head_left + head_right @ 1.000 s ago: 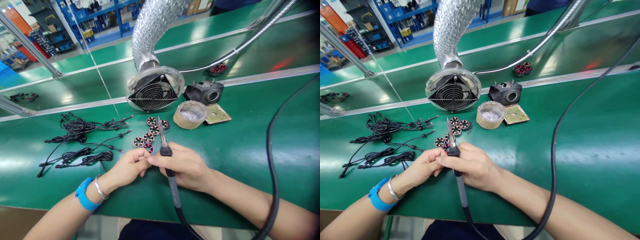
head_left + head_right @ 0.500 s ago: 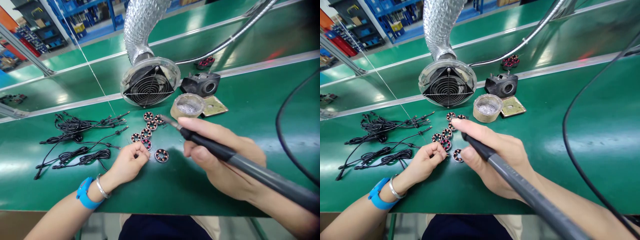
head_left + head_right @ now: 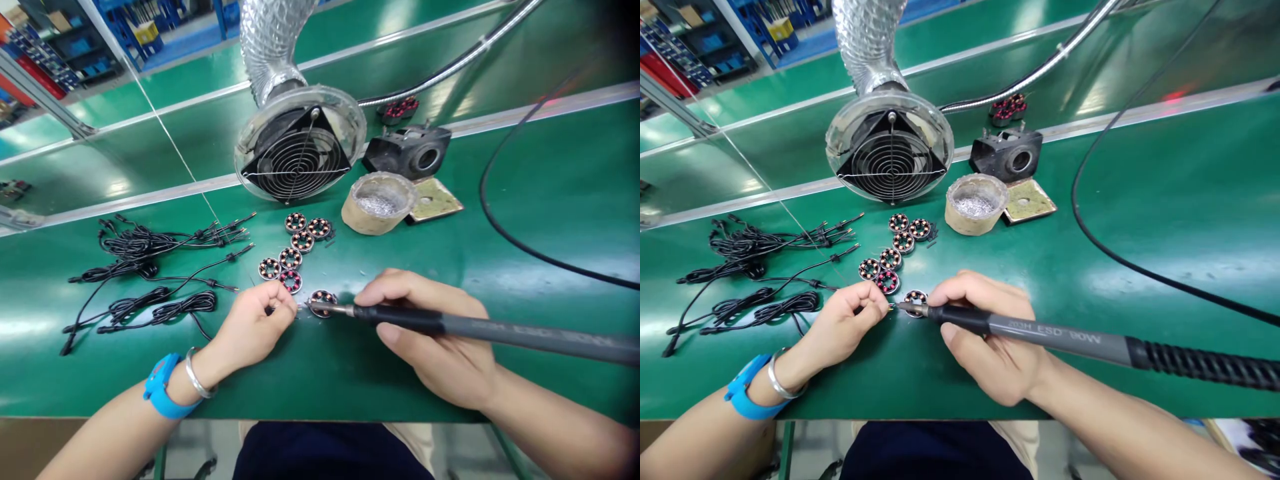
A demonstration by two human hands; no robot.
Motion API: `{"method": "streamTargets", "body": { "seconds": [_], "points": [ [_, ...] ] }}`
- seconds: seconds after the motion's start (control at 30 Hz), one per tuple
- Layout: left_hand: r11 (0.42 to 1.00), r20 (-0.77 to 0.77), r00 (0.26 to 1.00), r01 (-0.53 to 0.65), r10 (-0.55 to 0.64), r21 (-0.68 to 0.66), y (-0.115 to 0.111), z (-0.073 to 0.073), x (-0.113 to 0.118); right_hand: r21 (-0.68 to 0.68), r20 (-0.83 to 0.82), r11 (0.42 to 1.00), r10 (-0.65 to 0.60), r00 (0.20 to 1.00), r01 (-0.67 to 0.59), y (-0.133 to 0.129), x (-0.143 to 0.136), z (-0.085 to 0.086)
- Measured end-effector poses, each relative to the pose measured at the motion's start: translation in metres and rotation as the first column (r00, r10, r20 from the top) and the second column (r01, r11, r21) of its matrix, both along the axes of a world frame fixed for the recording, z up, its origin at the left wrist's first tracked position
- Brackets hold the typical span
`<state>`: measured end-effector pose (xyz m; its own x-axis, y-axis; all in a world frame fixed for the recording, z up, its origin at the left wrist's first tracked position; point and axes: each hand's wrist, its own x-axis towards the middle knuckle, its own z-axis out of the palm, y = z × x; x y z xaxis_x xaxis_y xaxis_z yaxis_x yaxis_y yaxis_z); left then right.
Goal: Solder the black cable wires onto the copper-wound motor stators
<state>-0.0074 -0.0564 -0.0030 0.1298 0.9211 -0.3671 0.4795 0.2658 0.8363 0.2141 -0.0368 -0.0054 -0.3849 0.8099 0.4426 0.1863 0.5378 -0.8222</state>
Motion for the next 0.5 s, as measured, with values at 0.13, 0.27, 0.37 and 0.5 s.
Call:
{"method": "streamTargets", "body": {
  "seconds": [0.13, 0.27, 0.37, 0.5],
  "points": [
    [1.000, -0.011, 1.000, 0.003, -0.003, 0.005, -0.0007, -0.0003, 0.0001, 0.012, 0.012, 1.000, 0.007, 1.000, -0.007, 0.0012, -0.0025, 0.0026],
    [1.000, -0.006, 1.000, 0.005, -0.005, 0.003, -0.0003, -0.0006, 0.0002, 0.018, -0.001, 1.000, 0.019, 1.000, -0.019, 0.0013, -0.0026, 0.0013],
    [1.000, -0.010, 1.000, 0.012, -0.011, 0.005, -0.0001, 0.0007, 0.0011, 0.009, 0.002, 0.999, 0.041, 0.999, -0.041, 0.0004, -0.0010, 0.0009],
    [1.000, -0.029, 0.999, 0.019, -0.019, 0.014, 0.0003, 0.0025, 0.0023, 0.003, -0.001, 0.997, 0.080, 0.997, -0.080, -0.0015, -0.0007, 0.0011]
  ]
}}
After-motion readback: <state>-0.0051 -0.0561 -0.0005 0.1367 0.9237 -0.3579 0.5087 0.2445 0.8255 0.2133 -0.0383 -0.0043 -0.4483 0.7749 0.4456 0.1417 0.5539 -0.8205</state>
